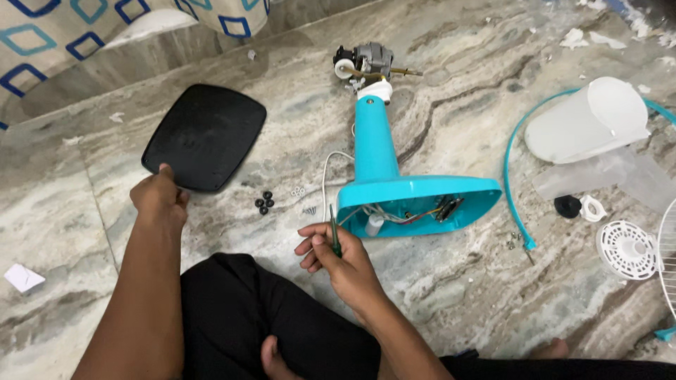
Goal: The person sits on the floor and uses a screwdriver to remove screws from the base of a teal-colored fan. They detach a black control module, inspect the wiring, and then reattach the module to the base, securing it with screws.
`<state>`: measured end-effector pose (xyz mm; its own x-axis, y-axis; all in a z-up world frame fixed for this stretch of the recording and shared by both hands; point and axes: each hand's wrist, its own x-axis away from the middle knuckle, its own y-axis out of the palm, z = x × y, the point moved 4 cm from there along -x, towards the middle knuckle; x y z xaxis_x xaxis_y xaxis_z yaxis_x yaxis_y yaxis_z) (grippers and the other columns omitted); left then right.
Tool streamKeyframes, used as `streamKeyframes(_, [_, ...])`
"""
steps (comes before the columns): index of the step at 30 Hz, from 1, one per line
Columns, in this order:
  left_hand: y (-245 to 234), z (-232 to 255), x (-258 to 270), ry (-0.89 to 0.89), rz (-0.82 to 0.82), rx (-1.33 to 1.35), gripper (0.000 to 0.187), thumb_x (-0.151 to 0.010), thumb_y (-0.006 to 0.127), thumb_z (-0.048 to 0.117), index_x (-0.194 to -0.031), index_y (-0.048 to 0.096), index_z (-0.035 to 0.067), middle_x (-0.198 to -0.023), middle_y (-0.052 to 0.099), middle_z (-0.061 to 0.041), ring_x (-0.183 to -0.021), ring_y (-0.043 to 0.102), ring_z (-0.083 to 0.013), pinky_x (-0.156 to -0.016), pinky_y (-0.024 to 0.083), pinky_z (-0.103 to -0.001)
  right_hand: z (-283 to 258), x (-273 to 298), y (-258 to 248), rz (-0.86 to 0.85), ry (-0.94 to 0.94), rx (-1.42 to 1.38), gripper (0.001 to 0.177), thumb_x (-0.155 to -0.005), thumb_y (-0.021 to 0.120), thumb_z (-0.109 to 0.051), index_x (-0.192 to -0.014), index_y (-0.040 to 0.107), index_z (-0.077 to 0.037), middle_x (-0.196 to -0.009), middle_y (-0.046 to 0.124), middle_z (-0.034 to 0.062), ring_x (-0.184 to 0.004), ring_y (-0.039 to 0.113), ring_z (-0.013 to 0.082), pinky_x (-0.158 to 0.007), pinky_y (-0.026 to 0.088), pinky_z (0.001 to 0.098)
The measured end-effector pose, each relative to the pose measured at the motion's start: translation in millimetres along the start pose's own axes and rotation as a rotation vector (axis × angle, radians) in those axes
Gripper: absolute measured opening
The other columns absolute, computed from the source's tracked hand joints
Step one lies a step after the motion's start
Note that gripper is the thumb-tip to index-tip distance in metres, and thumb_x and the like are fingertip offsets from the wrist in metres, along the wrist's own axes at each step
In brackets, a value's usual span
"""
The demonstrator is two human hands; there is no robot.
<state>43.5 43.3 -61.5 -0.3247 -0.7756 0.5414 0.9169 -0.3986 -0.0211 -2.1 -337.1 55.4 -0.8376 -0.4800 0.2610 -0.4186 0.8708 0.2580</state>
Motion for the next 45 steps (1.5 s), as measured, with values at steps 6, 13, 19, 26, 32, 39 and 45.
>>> streamKeyframes(6, [2,17,28,0.037,-0.031,-0.070,0.040,-0.103,0.068,0.026,-0.128,0.058,-0.004,-0.097,0.058,-0.010,-0.076,0.052,-0.0166,-0.062,0.048,-0.032,-6,9,1,0.018,0.011,0.072,0.026,-0.104,0.052,-0.019,-0.119,0.066,-0.003,-0.097,0.072,0.0066,-0.080,0.065,0.0112,-0.075,0.055,0.0289])
streamKeyframes(13, [30,43,97,0.477,-0.254,-0.140,0.062,-0.099,0.071,0.026,-0.150,0.042,0.006,-0.115,0.063,-0.004,-0.095,0.063,-0.0132,-0.070,0.055,-0.029,-22,23,-8,0.154,0.083,0.122,0.023,-0.101,0.057,-0.022,-0.114,0.067,-0.006,-0.085,0.069,0.0031,-0.063,0.058,0.0082,-0.054,0.044,0.0247])
streamKeyframes(19, [59,34,200,0.572,-0.490,-0.154,0.052,-0.100,0.071,0.027,-0.144,0.053,0.005,-0.111,0.064,-0.003,-0.089,0.061,-0.0101,-0.072,0.053,-0.027,-30,46,-47,0.218,0.139,0.134,0.021,-0.100,0.063,-0.025,-0.106,0.066,-0.006,-0.071,0.058,0.0012,-0.049,0.047,0.0070,-0.043,0.038,0.0237])
streamKeyframes(26, [72,-11,303,0.746,-0.665,-0.338,0.039,-0.098,0.071,0.026,-0.129,0.065,0.004,-0.106,0.069,-0.006,-0.086,0.064,-0.0111,-0.073,0.054,-0.025,-31,82,-117,0.276,0.085,0.425,0.020,-0.092,0.068,-0.012,-0.111,0.068,-0.005,-0.070,0.058,0.0000,-0.056,0.053,0.0083,-0.052,0.043,0.0267])
streamKeyframes(32, [66,-21,333,0.994,-0.589,-0.406,0.036,-0.096,0.074,0.023,-0.126,0.069,0.004,-0.116,0.066,-0.013,-0.091,0.065,-0.0176,-0.066,0.058,-0.028,-27,107,-154,0.301,0.057,0.475,0.033,-0.093,0.066,-0.009,-0.125,0.069,-0.004,-0.079,0.064,-0.0002,-0.067,0.054,0.0085,-0.061,0.045,0.0275])
streamKeyframes(39, [54,-28,325,0.916,-0.502,-0.385,0.026,-0.096,0.074,0.019,-0.117,0.070,0.005,-0.106,0.070,-0.007,-0.079,0.065,-0.0140,-0.061,0.052,-0.028,-17,111,-175,0.433,-0.068,0.906,0.029,-0.086,0.067,-0.010,-0.114,0.070,-0.004,-0.092,0.074,0.0148,-0.084,0.073,0.0293,-0.078,0.055,0.0408])
streamKeyframes(45, [51,-27,339,0.966,-0.456,-0.368,0.014,-0.098,0.076,0.016,-0.101,0.070,0.003,-0.087,0.071,-0.004,-0.068,0.061,-0.0123,-0.060,0.048,-0.027,2,97,-165,0.312,-0.062,1.027,0.021,-0.083,0.070,-0.013,-0.100,0.064,-0.002,-0.094,0.069,0.0226,-0.090,0.067,0.0391,-0.079,0.053,0.0466])
